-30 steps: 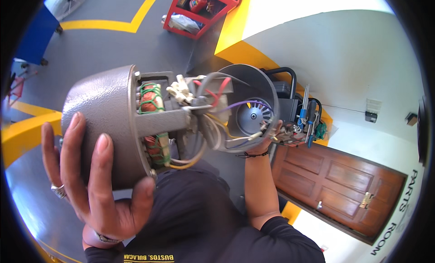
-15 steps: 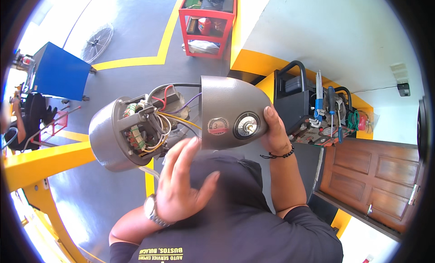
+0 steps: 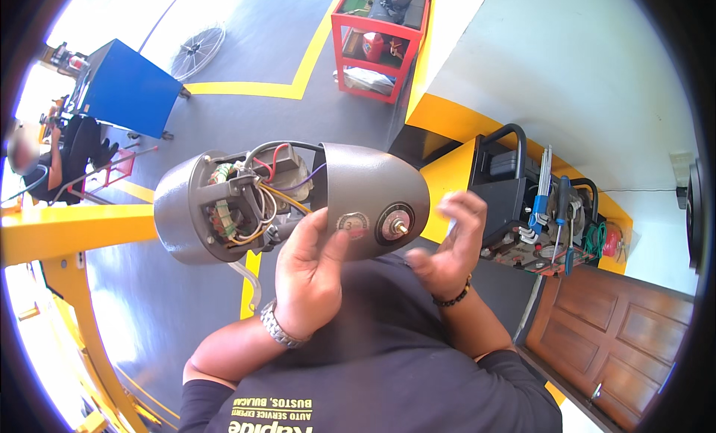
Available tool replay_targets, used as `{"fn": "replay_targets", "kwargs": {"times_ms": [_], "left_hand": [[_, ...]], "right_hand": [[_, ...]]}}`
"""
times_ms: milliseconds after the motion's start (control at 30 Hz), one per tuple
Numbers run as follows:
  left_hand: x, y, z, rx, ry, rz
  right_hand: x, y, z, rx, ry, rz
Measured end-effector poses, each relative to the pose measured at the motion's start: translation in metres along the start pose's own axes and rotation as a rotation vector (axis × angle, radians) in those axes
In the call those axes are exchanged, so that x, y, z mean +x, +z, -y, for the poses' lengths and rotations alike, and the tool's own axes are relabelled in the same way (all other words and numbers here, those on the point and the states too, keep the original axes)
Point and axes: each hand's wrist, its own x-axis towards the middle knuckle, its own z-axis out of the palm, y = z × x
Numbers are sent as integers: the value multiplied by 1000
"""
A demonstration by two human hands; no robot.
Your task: The person disassembles a cylindrical electrical component, removes a dial and internal parts, and uses a screwdriver to adjust wiring and internal mechanisms. The person handles the component and its parts throughout the process.
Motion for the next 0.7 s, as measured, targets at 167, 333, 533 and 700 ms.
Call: {"fn": "replay_targets", "kwargs": {"times_ms": [167,333,533,700], "left_hand": [[-1,1,-2,-82,-27,-15],[0,-6,-8,-83,-88,3],[1,-8,-11,-73,-131,-4],[4,-9,-12,-134,-106,28]], "right_hand": [[4,1,11,-98,-11,191],[10,5,12,-75,-138,195],[8,-2,20,-50,-59,247],[8,1,20,-71,-76,215]]}}
